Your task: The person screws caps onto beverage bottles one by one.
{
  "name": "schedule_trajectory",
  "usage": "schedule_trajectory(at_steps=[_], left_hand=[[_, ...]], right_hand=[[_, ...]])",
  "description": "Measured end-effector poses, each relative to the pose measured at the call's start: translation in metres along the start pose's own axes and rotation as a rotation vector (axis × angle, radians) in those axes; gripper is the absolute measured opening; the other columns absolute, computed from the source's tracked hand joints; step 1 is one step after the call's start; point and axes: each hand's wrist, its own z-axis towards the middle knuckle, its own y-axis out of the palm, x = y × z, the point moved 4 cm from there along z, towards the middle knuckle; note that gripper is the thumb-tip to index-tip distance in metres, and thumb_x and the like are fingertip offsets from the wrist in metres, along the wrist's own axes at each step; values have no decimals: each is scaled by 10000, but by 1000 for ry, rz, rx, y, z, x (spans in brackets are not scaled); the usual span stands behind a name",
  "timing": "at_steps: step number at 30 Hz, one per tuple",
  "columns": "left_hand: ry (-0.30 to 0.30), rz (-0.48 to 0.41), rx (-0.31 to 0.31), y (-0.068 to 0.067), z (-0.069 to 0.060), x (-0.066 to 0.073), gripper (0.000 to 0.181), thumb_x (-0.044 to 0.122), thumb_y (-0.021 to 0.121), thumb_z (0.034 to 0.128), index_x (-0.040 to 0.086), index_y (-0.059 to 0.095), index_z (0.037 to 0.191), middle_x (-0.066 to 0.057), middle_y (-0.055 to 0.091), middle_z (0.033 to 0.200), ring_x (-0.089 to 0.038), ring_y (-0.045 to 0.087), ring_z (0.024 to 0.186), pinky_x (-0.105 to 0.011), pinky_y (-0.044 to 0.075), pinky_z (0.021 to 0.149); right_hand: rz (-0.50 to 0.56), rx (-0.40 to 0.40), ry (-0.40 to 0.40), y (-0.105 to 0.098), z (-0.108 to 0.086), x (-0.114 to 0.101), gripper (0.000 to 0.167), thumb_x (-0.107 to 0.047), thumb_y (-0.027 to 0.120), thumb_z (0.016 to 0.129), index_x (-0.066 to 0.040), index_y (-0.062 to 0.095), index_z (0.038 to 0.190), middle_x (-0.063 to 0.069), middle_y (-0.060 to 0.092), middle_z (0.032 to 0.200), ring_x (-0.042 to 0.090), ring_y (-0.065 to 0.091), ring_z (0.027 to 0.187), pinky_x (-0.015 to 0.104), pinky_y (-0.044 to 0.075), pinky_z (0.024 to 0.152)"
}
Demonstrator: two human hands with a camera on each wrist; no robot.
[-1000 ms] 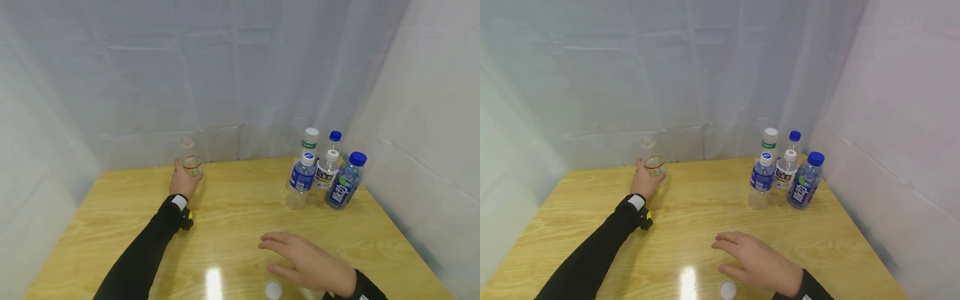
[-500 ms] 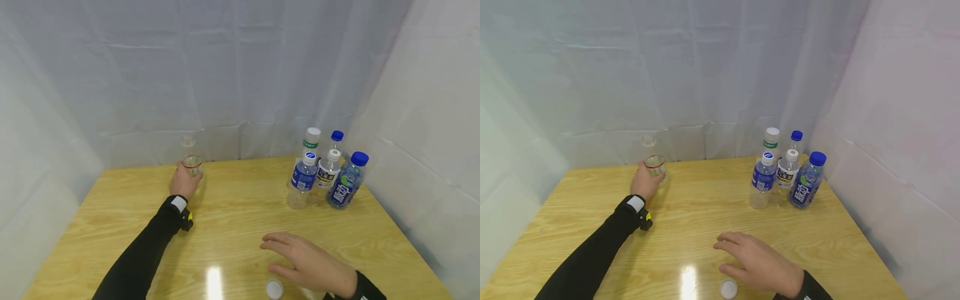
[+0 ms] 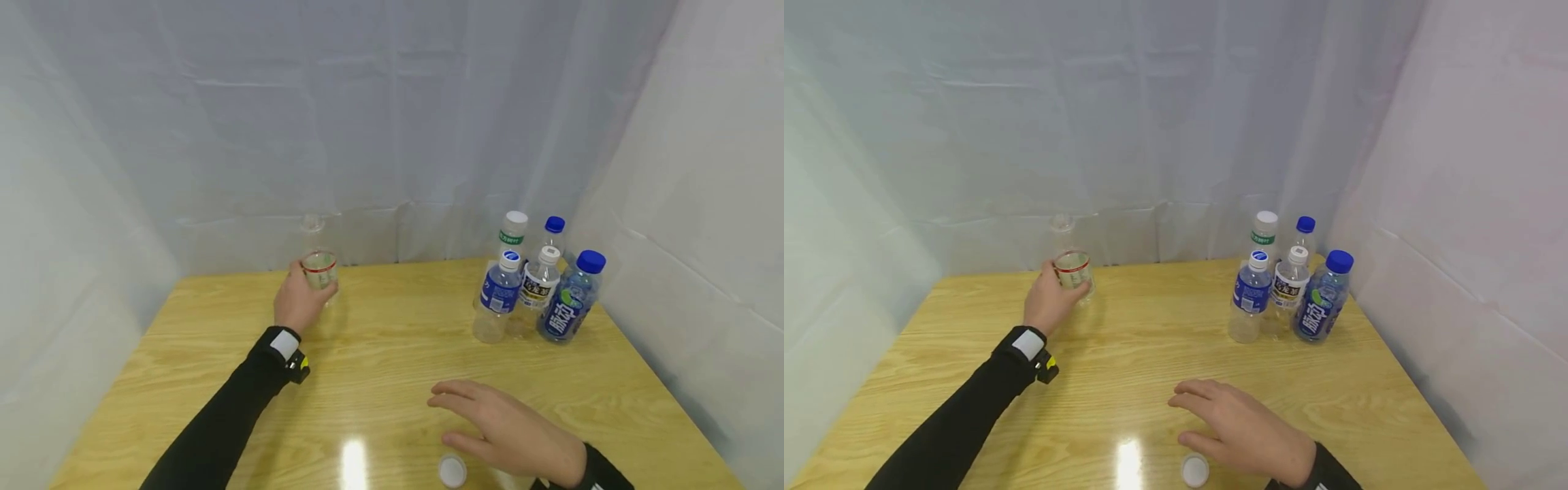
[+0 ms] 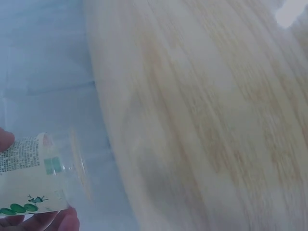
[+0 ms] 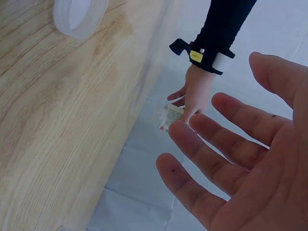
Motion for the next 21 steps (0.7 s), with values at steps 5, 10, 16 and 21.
schedule_trajectory(at_steps=[5, 10, 16, 21], left_hand=[[34, 10, 2, -14, -14, 12, 842, 517, 715, 860, 23, 371, 1449, -186, 634, 1186, -362, 662, 981, -501, 541, 777], [87, 29, 0, -26, -28, 25, 816, 535, 722, 839, 43, 404, 1407, -161, 653, 1149, -336, 675, 945, -475, 555, 740], [151, 18, -25, -41, -50, 40, 741, 535, 728, 845, 93, 427, 1359, -103, 660, 1092, -274, 673, 880, -415, 546, 686], [198, 18, -34, -54, -69, 52, 713, 540, 733, 848, 106, 440, 1333, -73, 654, 1046, -231, 647, 830, -351, 516, 640]], right_hand=[[11, -9, 9, 1, 0, 0, 485, -548, 434, 1028, -303, 524, 1436, -48, 522, 1478, 176, 541, 1326, 429, 503, 1045], [14, -11, 9, 1, 0, -1, 491, -552, 433, 1026, -293, 533, 1431, -32, 529, 1475, 179, 541, 1326, 431, 501, 1048], [12, -2, -2, 1, -1, -1, 482, -538, 443, 1029, -283, 538, 1427, -34, 531, 1469, 176, 543, 1322, 426, 502, 1047], [16, 1, -6, 2, -2, -1, 472, -530, 449, 1031, -287, 537, 1426, -50, 533, 1461, 173, 546, 1316, 420, 505, 1043]])
